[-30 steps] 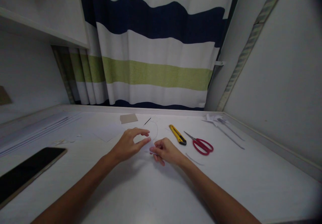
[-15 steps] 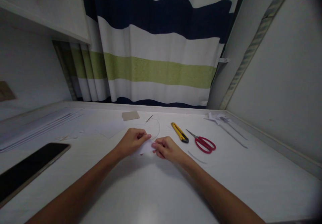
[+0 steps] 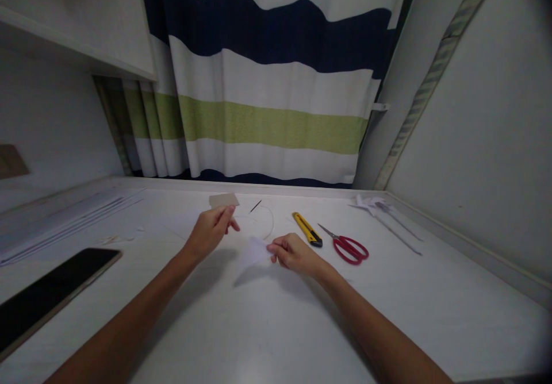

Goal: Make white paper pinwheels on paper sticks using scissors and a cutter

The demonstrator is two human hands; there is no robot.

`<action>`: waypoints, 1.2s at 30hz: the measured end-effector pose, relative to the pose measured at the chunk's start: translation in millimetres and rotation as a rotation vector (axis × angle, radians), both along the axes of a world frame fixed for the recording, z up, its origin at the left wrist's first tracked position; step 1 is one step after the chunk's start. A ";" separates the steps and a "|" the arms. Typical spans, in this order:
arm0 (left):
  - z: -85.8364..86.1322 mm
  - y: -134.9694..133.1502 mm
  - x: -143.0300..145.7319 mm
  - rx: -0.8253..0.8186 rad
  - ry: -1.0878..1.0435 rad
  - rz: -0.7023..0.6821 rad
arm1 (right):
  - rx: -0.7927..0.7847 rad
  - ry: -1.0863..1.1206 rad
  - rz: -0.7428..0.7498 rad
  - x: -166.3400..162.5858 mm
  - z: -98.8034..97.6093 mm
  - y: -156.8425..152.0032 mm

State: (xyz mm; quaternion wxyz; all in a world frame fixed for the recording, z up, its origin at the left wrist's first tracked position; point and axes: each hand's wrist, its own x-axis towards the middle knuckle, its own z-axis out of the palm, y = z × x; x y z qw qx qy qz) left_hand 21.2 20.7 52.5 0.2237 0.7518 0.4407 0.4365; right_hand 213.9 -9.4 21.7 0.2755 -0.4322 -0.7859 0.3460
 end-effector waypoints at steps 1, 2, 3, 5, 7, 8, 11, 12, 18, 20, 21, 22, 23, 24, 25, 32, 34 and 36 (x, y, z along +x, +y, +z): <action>0.1 -2.5 2.2 0.078 0.072 -0.024 | 0.063 -0.050 -0.002 -2.0 0.8 -1.2; -1.3 -6.0 5.7 0.132 0.167 -0.089 | 0.114 -0.088 0.007 -4.5 1.6 -3.0; -3.9 -9.9 10.2 0.166 0.277 -0.163 | 0.148 -0.112 0.018 -7.1 2.3 -5.1; -11.4 -17.0 19.8 0.225 0.483 -0.287 | 0.170 -0.121 0.040 -11.6 3.3 -9.8; -18.3 -21.4 26.6 0.280 0.604 -0.335 | 0.143 -0.087 0.074 -14.1 3.2 -13.5; -20.3 -22.2 28.1 0.305 0.637 -0.336 | 0.119 -0.061 0.092 -14.6 2.9 -14.7; -20.4 -21.1 26.2 0.357 0.707 -0.327 | 0.033 0.010 0.131 -13.9 2.2 -15.4; -19.2 -20.1 24.1 0.369 0.730 -0.325 | 0.008 0.016 0.133 -13.3 2.4 -15.0; -16.4 -14.7 13.9 0.373 0.710 -0.359 | -0.131 0.027 0.210 -8.6 10.8 -14.6; -16.3 -13.6 13.5 0.334 0.640 -0.391 | -0.176 0.062 0.228 -7.1 13.9 -14.9; -15.8 -13.1 13.4 0.314 0.602 -0.394 | -0.194 0.074 0.229 -5.9 15.2 -14.8; -14.8 -12.5 13.0 0.298 0.565 -0.390 | -0.207 0.083 0.225 -4.3 16.4 -14.4; -13.4 -11.7 11.9 0.282 0.529 -0.387 | -0.216 0.089 0.221 -2.0 17.5 -13.8; -11.5 -10.6 9.9 0.260 0.493 -0.381 | -0.225 0.092 0.222 1.1 18.7 -12.8; -9.4 -8.9 6.9 0.229 0.446 -0.363 | -0.232 0.097 0.221 4.9 19.9 -11.5; 1.0 9.2 -10.2 -0.080 -0.165 -0.163 | -0.135 0.160 0.063 26.6 24.8 0.0; -0.9 6.8 -1.8 -0.271 -0.274 -0.298 | -0.128 0.162 0.068 23.4 22.3 0.9; -3.9 -0.3 8.8 -0.466 -0.290 -0.419 | -0.110 0.170 0.049 18.4 18.7 0.4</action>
